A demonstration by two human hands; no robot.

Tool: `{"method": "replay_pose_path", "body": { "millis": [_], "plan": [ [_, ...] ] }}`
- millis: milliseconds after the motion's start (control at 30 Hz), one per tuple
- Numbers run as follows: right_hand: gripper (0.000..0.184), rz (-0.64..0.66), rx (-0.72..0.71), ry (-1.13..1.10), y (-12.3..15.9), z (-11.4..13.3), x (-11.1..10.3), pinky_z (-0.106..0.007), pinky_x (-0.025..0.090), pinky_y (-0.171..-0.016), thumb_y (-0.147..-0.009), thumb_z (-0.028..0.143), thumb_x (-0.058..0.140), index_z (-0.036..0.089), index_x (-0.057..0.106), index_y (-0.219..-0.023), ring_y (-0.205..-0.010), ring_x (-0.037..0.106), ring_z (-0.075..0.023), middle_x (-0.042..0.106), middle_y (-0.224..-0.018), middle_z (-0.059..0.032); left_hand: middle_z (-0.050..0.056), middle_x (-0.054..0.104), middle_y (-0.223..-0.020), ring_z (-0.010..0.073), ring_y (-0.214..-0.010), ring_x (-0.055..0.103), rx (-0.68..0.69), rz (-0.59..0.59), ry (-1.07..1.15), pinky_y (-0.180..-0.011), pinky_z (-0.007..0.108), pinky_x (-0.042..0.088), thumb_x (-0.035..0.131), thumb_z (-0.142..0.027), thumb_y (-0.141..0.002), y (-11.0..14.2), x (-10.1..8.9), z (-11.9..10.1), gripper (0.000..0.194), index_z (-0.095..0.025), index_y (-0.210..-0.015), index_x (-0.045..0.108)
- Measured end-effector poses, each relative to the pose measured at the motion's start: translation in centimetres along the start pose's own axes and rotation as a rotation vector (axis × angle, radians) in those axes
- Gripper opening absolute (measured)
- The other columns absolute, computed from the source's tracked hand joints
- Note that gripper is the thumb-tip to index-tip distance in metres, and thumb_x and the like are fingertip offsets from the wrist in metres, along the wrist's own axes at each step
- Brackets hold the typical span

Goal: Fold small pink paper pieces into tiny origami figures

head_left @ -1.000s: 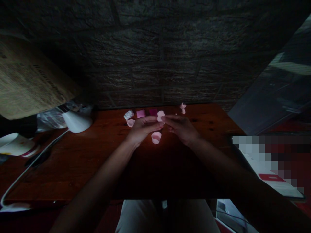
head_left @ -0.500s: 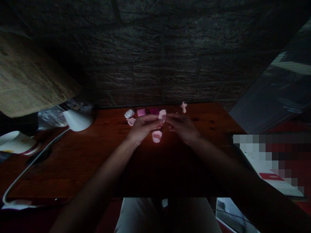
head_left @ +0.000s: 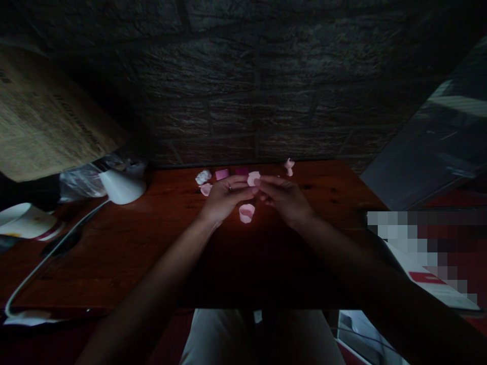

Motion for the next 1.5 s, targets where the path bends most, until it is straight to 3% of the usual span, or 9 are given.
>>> {"method": "replay_pose_path", "body": {
  "millis": [167, 300, 467, 667, 800, 1000, 1200, 1367, 1500],
  "plan": [
    [0.026, 0.031, 0.022, -0.047, -0.1, -0.1, 0.1, -0.026, 0.043, -0.058, -0.069, 0.043, 0.087, 0.025, 0.08, -0.087, -0.062, 0.053, -0.0098, 0.071, -0.078, 0.0007, 0.006, 0.081, -0.094, 0.0177, -0.083, 0.075, 0.03, -0.057, -0.034, -0.086, 0.035, 0.061, 0.088, -0.025, -0.07, 0.0, -0.3, -0.4, 0.03, -0.017, -0.098, 0.079],
    [0.031, 0.073, -0.065, 0.046, 0.0, 0.5, 0.1, -0.026, 0.044, -0.058, -0.069, 0.047, 0.086, 0.022, 0.078, -0.086, -0.063, 0.054, -0.0103, 0.07, -0.077, 0.0002, 0.006, 0.08, -0.09, 0.0175, -0.081, 0.075, 0.036, -0.051, -0.077, -0.084, 0.034, 0.062, 0.087, -0.029, -0.072, 0.1, -0.5, -0.4, 0.025, -0.017, -0.094, 0.08],
    [0.031, 0.027, -0.199, 0.192, -0.1, 0.9, -0.1, -0.028, 0.048, -0.059, -0.074, 0.049, 0.081, 0.02, 0.076, -0.085, -0.06, 0.056, -0.0112, 0.071, -0.074, -0.0008, 0.007, 0.08, -0.091, 0.0186, -0.082, 0.075, -0.002, -0.071, -0.122, -0.081, 0.034, 0.063, 0.086, -0.034, -0.073, 0.2, -0.3, -0.5, 0.026, -0.018, -0.093, 0.081],
    [0.034, 0.042, -0.203, 0.215, -0.1, 1.0, 0.0, -0.028, 0.05, -0.06, -0.073, 0.052, 0.083, 0.021, 0.077, -0.086, -0.062, 0.058, -0.0115, 0.074, -0.082, -0.0023, 0.006, 0.079, -0.086, 0.0168, -0.076, 0.073, 0.04, -0.085, -0.15, -0.078, 0.033, 0.062, 0.088, -0.038, -0.071, 0.2, -0.2, -0.8, 0.028, -0.016, -0.088, 0.079],
    [0.034, 0.082, -0.174, 0.212, 0.0, 1.4, 0.2, -0.028, 0.049, -0.061, -0.069, 0.052, 0.085, 0.02, 0.076, -0.078, -0.061, 0.058, -0.011, 0.072, -0.076, -0.0008, 0.005, 0.077, -0.086, 0.0157, -0.076, 0.072, 0.03, -0.027, -0.181, -0.077, 0.032, 0.061, 0.086, -0.039, -0.075, 0.0, -0.4, -0.6, 0.029, -0.016, -0.089, 0.076],
    [0.026, 0.063, -0.108, 0.21, -0.4, 1.1, -0.7, -0.029, 0.051, -0.062, -0.074, 0.044, 0.084, 0.021, 0.076, -0.083, -0.062, 0.06, -0.0122, 0.07, -0.07, 0.0, 0.01, 0.077, -0.104, 0.0204, -0.095, 0.072, 0.156, 0.135, -0.373, -0.088, 0.036, 0.058, 0.081, -0.031, -0.077, -0.2, -0.9, -0.7, 0.028, -0.016, -0.1, 0.074],
    [0.022, 0.045, -0.061, 0.161, -1.0, 0.4, -1.3, -0.032, 0.057, -0.068, -0.069, 0.034, 0.087, 0.021, 0.076, -0.083, -0.068, 0.068, -0.0154, 0.075, -0.075, -0.0022, 0.006, 0.08, -0.092, 0.0181, -0.081, 0.074, 0.071, 0.358, -0.508, -0.074, 0.03, 0.058, 0.075, -0.021, -0.076, 0.0, -1.2, 0.6, 0.02, -0.02, -0.095, 0.078],
    [0.018, 0.054, -0.182, 0.216, -0.8, 1.2, -1.2, -0.031, 0.057, -0.067, -0.068, 0.034, 0.084, 0.023, 0.079, -0.082, -0.072, 0.068, -0.0159, 0.078, -0.083, -0.002, 0.005, 0.079, -0.08, 0.0174, -0.071, 0.073, 0.079, 0.397, -0.546, -0.067, 0.028, 0.057, 0.073, -0.02, -0.077, 0.0, -1.5, 0.3, 0.009, -0.019, -0.084, 0.079],
    [0.018, 0.089, -0.234, 0.22, -0.6, 1.7, -1.0, -0.032, 0.057, -0.068, -0.07, 0.035, 0.082, 0.025, 0.08, -0.084, -0.076, 0.069, -0.0169, 0.08, -0.09, -0.0023, 0.007, 0.079, -0.082, 0.018, -0.074, 0.074, 0.096, 0.318, -0.471, -0.07, 0.03, 0.058, 0.075, -0.025, -0.079, -0.2, -1.6, -0.3, 0.01, -0.018, -0.085, 0.078]
  ]
}}
Point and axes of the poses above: each hand's wrist, its own y-axis away from the middle knuckle, its own x-axis out of the palm, z = x × y, the point moved 4 cm from there along -y, towards the middle knuckle
